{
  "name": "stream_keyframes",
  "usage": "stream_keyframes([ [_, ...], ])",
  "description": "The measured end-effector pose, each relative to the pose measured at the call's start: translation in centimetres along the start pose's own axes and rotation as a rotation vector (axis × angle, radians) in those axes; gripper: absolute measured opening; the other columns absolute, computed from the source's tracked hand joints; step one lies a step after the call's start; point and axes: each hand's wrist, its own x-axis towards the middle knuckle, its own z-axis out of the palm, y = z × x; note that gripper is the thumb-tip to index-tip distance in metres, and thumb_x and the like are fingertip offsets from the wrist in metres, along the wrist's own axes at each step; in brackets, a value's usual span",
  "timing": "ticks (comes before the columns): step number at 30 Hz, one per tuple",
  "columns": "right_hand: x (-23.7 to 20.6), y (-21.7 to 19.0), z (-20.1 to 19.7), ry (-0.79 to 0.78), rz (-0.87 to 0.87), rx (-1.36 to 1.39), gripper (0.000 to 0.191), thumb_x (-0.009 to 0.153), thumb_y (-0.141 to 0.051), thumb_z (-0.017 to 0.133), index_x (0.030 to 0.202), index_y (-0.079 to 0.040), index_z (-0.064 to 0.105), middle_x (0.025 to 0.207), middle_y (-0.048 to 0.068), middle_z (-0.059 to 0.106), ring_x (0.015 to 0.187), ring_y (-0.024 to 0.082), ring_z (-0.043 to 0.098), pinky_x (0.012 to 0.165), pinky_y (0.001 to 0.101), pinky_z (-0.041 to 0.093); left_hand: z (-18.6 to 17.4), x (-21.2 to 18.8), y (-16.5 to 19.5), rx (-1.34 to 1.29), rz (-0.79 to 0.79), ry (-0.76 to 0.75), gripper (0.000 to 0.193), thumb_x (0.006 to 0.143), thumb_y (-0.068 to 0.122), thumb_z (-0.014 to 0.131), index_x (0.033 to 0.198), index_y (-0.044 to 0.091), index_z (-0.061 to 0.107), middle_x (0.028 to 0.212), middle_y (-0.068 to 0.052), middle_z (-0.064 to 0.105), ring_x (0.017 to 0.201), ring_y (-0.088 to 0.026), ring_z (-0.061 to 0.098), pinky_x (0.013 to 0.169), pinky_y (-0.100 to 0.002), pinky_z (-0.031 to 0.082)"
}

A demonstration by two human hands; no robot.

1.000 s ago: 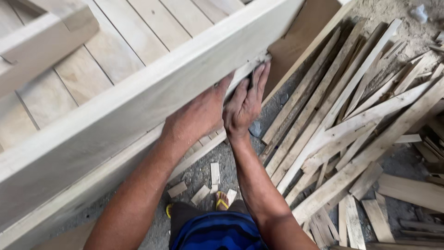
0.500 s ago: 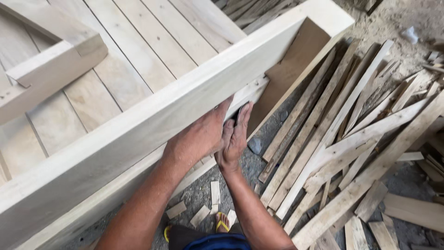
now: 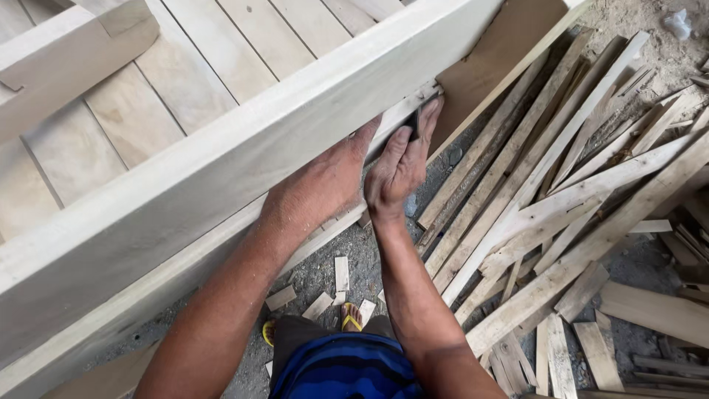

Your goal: The person sands a slatted wooden furniture frame, rubbing sandpaper by hand along the top rails, edges and side panels. They then sit on the ground and sand the legs and lower edges of the frame, running a hand over surfaces between passes.

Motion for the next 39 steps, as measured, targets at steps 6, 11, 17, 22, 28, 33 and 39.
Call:
stream_keyframes([
  [6, -0.4, 0.4, -0.1, -0.005, -0.015, -0.132, 0.047, 0.115, -0.019, 0.042, 0.160, -0.006, 0.037, 0.165, 0.024, 0.029, 0.153, 0.038, 0.036, 0.128, 0.0457, 0.040, 0.0, -0.2, -0.1, 0.311, 0.258, 0.460, 0.085, 0.073, 0.019, 0.072, 0.149, 0.003, 0.039, 0.132, -0.026, 0.063, 0.117, -0.038, 0.065, 0.102, -0.051, 0.050],
  [11, -0.2, 0.9, -0.4, 0.009, 0.006, -0.273, 0.047, 0.115, -0.016, 0.048, 0.160, -0.004, 0.040, 0.155, 0.022, 0.044, 0.142, 0.037, 0.048, 0.120, 0.0484, 0.042, -0.1, -0.3, -0.1, 0.145, 0.117, 0.211, 0.084, 0.075, 0.002, 0.068, 0.153, 0.002, 0.037, 0.131, -0.028, 0.062, 0.116, -0.038, 0.065, 0.101, -0.046, 0.050],
  [17, 0.2, 1.0, -0.4, 0.062, 0.066, -0.340, 0.045, 0.115, -0.020, 0.049, 0.158, -0.007, 0.045, 0.154, 0.021, 0.052, 0.144, 0.036, 0.051, 0.124, 0.0450, 0.044, 0.5, 0.2, -0.5, 0.133, 0.091, 0.120, 0.080, 0.083, 0.000, 0.062, 0.157, 0.001, 0.033, 0.134, -0.028, 0.061, 0.117, -0.037, 0.065, 0.107, -0.046, 0.050],
  [22, -0.1, 0.7, 0.3, 0.020, -0.080, -0.051, 0.043, 0.117, -0.020, 0.045, 0.157, -0.007, 0.040, 0.164, 0.020, 0.041, 0.155, 0.035, 0.041, 0.128, 0.0431, 0.038, 0.7, 0.1, -0.7, 0.238, 0.224, 0.469, 0.086, 0.069, 0.012, 0.064, 0.151, 0.007, 0.038, 0.135, -0.025, 0.061, 0.116, -0.037, 0.064, 0.098, -0.050, 0.048],
  [28, -0.4, -0.8, 0.0, 0.026, 0.030, -0.042, 0.042, 0.117, -0.014, 0.044, 0.156, 0.002, 0.041, 0.164, 0.021, 0.040, 0.156, 0.031, 0.040, 0.131, 0.0418, 0.037, 0.1, -0.5, -0.4, 0.036, 0.071, 0.110, 0.083, 0.081, 0.002, 0.063, 0.157, 0.004, 0.032, 0.140, -0.027, 0.056, 0.124, -0.038, 0.061, 0.107, -0.046, 0.048],
  [33, -1.2, -1.9, -0.3, 0.003, 0.047, -0.023, 0.042, 0.113, -0.013, 0.050, 0.151, 0.004, 0.048, 0.159, 0.022, 0.047, 0.152, 0.033, 0.045, 0.125, 0.0417, 0.040, -0.6, -0.5, 0.0, 0.161, 0.219, 0.377, 0.081, 0.075, 0.008, 0.072, 0.148, 0.003, 0.037, 0.136, -0.029, 0.057, 0.123, -0.042, 0.059, 0.104, -0.052, 0.044],
  [39, -1.1, 1.1, 0.3, 0.110, -0.067, -0.251, 0.038, 0.111, -0.013, 0.057, 0.148, -0.001, 0.055, 0.152, 0.017, 0.059, 0.148, 0.031, 0.053, 0.126, 0.0390, 0.040, -0.3, -0.4, -0.2, 0.028, 0.081, 0.127, 0.089, 0.076, 0.001, 0.069, 0.156, 0.006, 0.031, 0.139, -0.026, 0.056, 0.124, -0.038, 0.060, 0.106, -0.047, 0.047],
])
